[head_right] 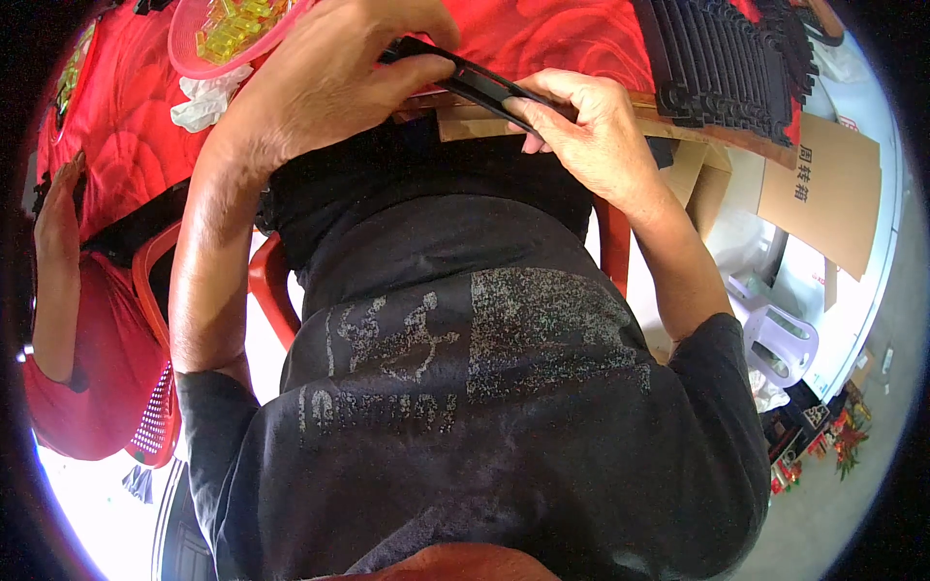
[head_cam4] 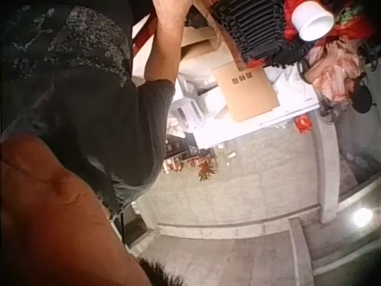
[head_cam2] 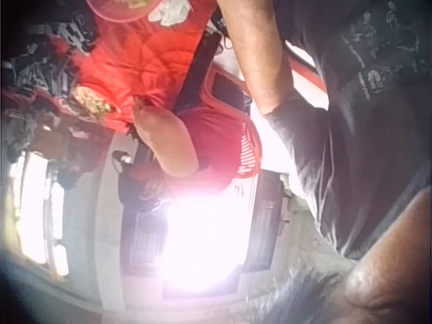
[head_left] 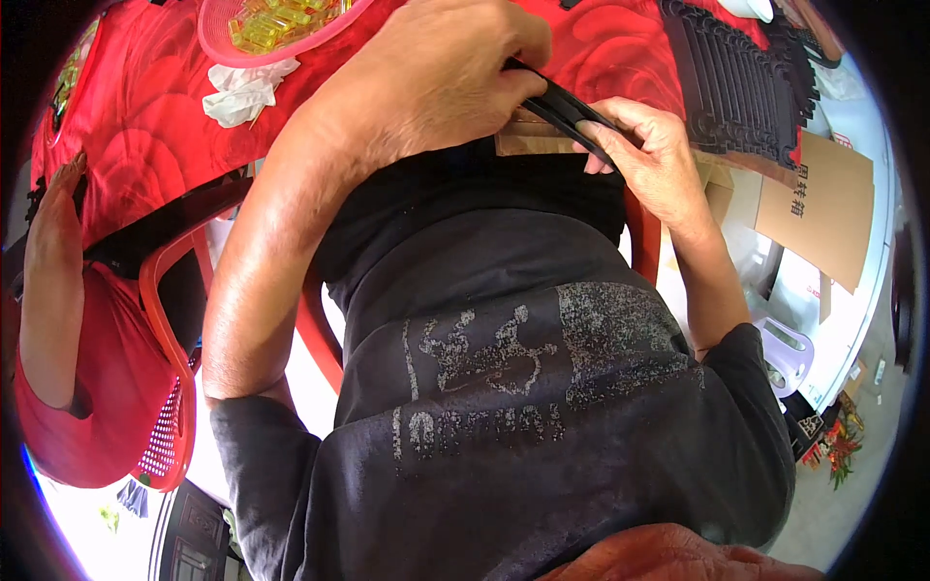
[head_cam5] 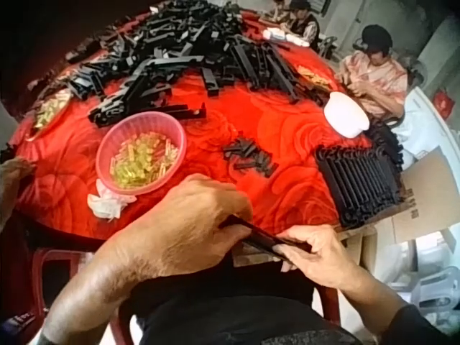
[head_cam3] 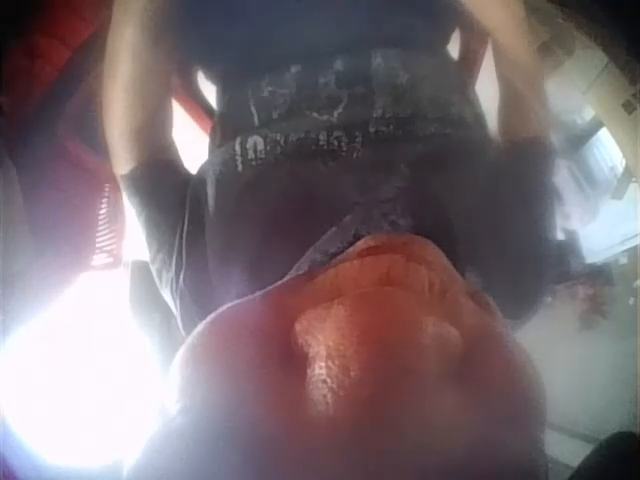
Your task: The person assembles level components by inserting level vials and small plastic pieces into black plastic casings by hand.
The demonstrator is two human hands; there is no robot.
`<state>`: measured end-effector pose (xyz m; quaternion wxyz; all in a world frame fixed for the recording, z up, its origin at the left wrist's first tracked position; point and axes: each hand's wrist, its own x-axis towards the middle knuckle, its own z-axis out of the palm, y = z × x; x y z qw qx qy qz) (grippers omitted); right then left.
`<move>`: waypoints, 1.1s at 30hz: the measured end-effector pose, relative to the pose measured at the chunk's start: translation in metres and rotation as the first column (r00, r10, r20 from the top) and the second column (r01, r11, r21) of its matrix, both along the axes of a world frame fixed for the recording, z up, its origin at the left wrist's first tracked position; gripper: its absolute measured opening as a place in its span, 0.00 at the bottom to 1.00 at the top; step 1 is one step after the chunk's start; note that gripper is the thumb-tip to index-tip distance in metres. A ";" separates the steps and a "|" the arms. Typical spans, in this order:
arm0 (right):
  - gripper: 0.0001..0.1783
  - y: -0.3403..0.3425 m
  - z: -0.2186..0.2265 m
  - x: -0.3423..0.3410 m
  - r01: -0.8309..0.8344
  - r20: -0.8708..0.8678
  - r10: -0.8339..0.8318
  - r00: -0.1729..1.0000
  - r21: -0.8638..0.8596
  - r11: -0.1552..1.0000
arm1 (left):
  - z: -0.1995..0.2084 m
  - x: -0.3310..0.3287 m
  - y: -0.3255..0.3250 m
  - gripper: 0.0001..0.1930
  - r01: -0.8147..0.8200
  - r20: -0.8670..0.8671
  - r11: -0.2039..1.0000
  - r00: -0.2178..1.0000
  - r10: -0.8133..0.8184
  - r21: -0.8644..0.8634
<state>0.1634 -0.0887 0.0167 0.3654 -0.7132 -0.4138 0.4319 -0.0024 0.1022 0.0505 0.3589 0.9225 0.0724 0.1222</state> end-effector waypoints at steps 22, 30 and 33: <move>0.10 0.001 0.006 0.006 -0.133 0.168 0.119 0.979 0.076 0.988 | -0.022 0.009 -0.008 0.12 0.174 -0.211 0.981 0.965 -0.152 0.088; 0.11 0.005 0.013 0.007 -0.128 0.120 0.127 0.985 -0.001 0.992 | -0.030 0.000 -0.022 0.10 0.051 -0.132 0.994 0.991 -0.037 0.101; 0.12 0.007 0.016 0.009 -0.134 0.111 0.139 0.984 -0.044 0.990 | -0.031 -0.001 -0.025 0.07 0.029 -0.077 0.988 0.997 -0.017 0.153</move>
